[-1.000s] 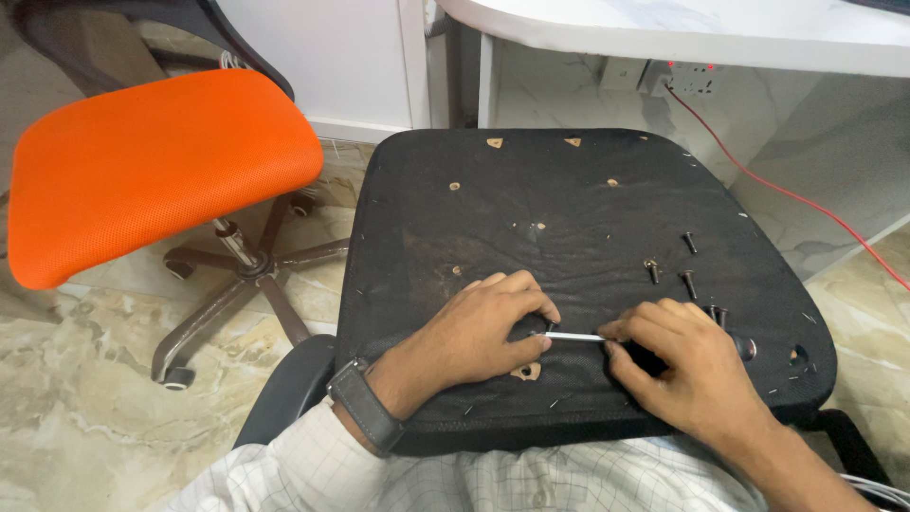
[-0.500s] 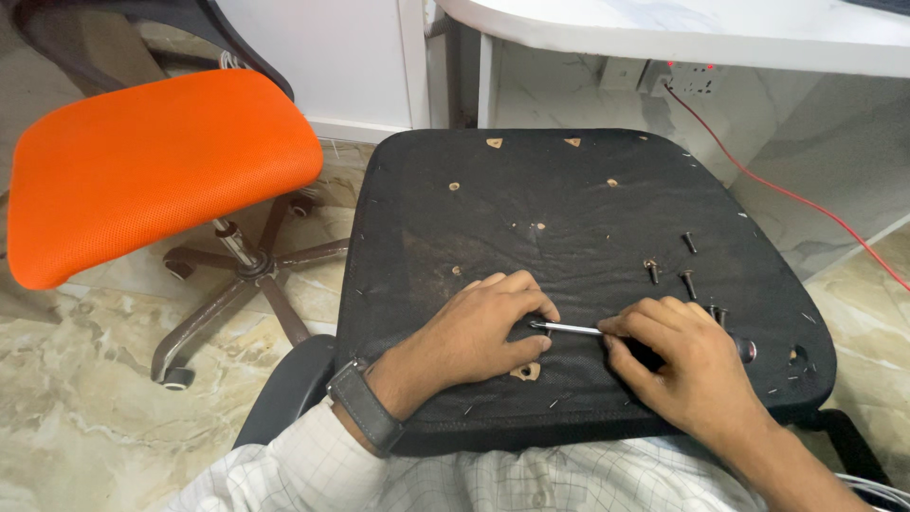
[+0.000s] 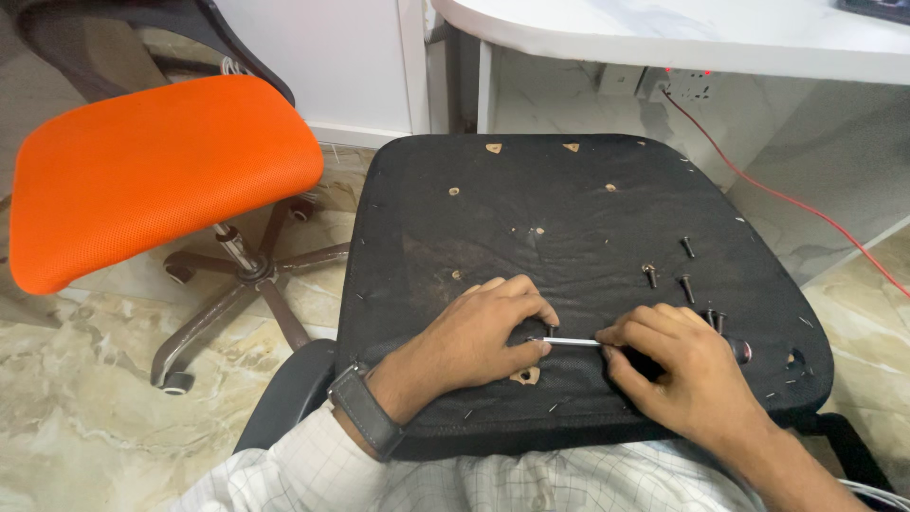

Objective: The person uses a screwdriver to tighten screws into a black upholstered chair seat. They repeatedly insert and tighten screws at multiple locations on the seat, handling the screws and tool with both hands.

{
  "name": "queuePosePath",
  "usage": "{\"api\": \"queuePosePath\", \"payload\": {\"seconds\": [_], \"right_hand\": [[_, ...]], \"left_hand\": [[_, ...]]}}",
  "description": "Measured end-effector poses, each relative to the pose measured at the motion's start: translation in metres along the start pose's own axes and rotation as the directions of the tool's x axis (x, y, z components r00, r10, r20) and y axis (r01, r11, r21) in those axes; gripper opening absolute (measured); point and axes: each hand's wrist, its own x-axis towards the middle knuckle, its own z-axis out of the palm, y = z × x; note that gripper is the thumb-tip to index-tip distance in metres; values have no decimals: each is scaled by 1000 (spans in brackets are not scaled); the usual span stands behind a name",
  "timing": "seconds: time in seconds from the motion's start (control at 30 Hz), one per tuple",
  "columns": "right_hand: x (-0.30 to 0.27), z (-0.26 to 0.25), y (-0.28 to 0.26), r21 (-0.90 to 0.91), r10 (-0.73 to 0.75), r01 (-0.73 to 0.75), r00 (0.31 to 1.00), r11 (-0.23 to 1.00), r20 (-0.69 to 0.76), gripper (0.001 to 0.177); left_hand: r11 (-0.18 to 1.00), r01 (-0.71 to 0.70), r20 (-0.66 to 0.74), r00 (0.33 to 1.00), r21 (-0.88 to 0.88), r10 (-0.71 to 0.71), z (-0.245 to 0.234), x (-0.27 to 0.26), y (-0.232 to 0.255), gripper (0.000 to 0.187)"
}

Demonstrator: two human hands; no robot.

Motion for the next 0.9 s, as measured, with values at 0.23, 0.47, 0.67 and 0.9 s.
{"api": "queuePosePath", "payload": {"seconds": [0.23, 0.47, 0.67, 0.9], "right_hand": [[0, 1, 0, -10, 47, -47, 999, 999, 1, 13], [2, -1, -4, -38, 53, -53, 999, 998, -2, 15], [2, 0, -5, -49, 76, -75, 997, 996, 16, 15], [2, 1, -4, -55, 89, -88, 996, 995, 18, 15]], "left_hand": [[1000, 20, 16, 1000, 5, -20, -1, 0, 1, 31], [1000, 10, 4, 1000, 5, -10, 0, 0, 1, 30], [1000, -10, -15, 1000, 10, 10, 0, 0, 1, 30], [1000, 11, -12, 1000, 2, -11, 0, 0, 1, 31]]}}
